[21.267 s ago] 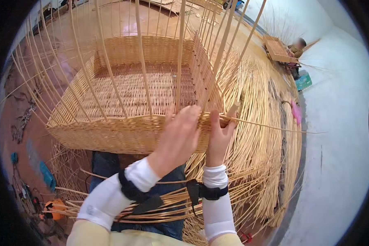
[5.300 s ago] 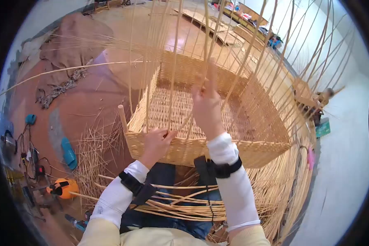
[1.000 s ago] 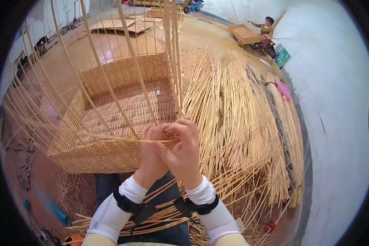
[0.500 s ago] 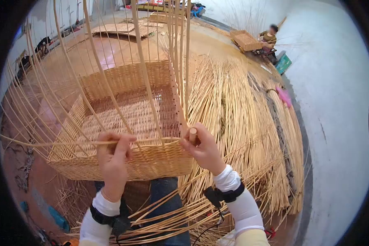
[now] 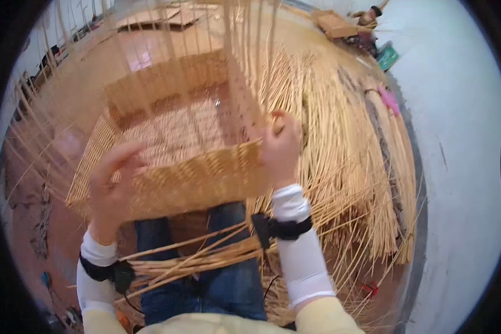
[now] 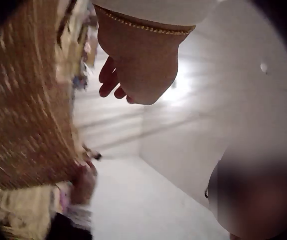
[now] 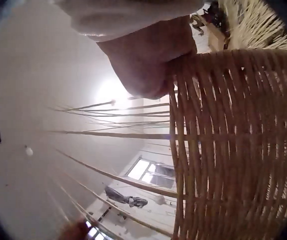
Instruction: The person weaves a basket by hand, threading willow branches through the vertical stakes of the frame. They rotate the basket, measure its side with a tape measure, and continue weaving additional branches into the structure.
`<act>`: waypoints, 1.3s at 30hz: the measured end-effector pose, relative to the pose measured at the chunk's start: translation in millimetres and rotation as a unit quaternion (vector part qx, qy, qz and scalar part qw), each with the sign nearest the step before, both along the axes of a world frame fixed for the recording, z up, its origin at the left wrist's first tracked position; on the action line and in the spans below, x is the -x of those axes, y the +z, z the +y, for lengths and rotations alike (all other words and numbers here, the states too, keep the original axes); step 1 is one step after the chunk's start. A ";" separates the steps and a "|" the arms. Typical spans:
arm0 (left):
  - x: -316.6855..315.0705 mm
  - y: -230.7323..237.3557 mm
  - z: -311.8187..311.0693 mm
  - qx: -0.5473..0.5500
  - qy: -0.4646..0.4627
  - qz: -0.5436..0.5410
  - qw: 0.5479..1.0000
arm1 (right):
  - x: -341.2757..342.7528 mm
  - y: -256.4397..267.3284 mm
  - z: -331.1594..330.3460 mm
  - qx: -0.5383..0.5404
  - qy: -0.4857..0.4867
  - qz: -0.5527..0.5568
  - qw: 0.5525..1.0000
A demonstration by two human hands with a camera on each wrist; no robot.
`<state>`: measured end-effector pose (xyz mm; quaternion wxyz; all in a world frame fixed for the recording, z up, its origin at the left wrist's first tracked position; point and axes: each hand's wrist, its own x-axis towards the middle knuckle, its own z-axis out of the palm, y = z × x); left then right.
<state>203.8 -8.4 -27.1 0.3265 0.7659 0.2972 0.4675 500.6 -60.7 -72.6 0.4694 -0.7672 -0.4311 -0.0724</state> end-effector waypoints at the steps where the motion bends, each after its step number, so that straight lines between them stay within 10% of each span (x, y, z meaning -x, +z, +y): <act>1: 50.2 -26.4 6.9 0.053 0.074 -0.009 0.996 | -2.2 0.5 -0.7 0.006 -0.001 0.011 1.000; 6: 366.1 -174.6 66.2 0.167 0.425 0.044 0.889 | -22.0 -26.3 -12.5 -0.053 0.026 0.014 0.998; 9: 376.1 -191.8 73.6 0.171 0.301 -0.090 0.934 | 13.9 -41.2 -46.1 -0.070 0.048 0.066 0.994; 12: 350.2 -173.3 75.5 0.271 0.188 0.054 0.942 | 97.0 -77.1 -88.7 0.167 0.335 -0.019 0.927; 14: 354.4 -179.2 74.7 0.261 0.192 0.052 0.945 | 134.9 -126.1 -106.0 0.100 0.337 -0.126 0.928; 16: 327.1 -155.4 56.0 0.103 0.293 0.348 0.884 | 135.1 -137.2 -114.3 0.123 0.378 -0.093 0.913; 19: 328.3 -141.4 49.6 -0.030 0.278 0.506 0.816 | 138.8 -139.8 -133.4 0.211 0.386 -0.044 0.897; 31: 208.3 -40.8 -61.1 0.108 0.217 0.423 0.873 | 162.2 -101.8 -223.6 0.181 0.343 -0.082 0.918; 34: 142.0 -4.2 -91.1 -0.058 0.096 0.423 0.899 | 167.7 -104.0 -235.7 0.129 0.343 -0.068 0.928; 39: 33.1 46.5 -107.3 -0.176 -0.026 0.544 0.820 | 186.2 -123.3 -255.8 0.088 0.339 0.070 0.934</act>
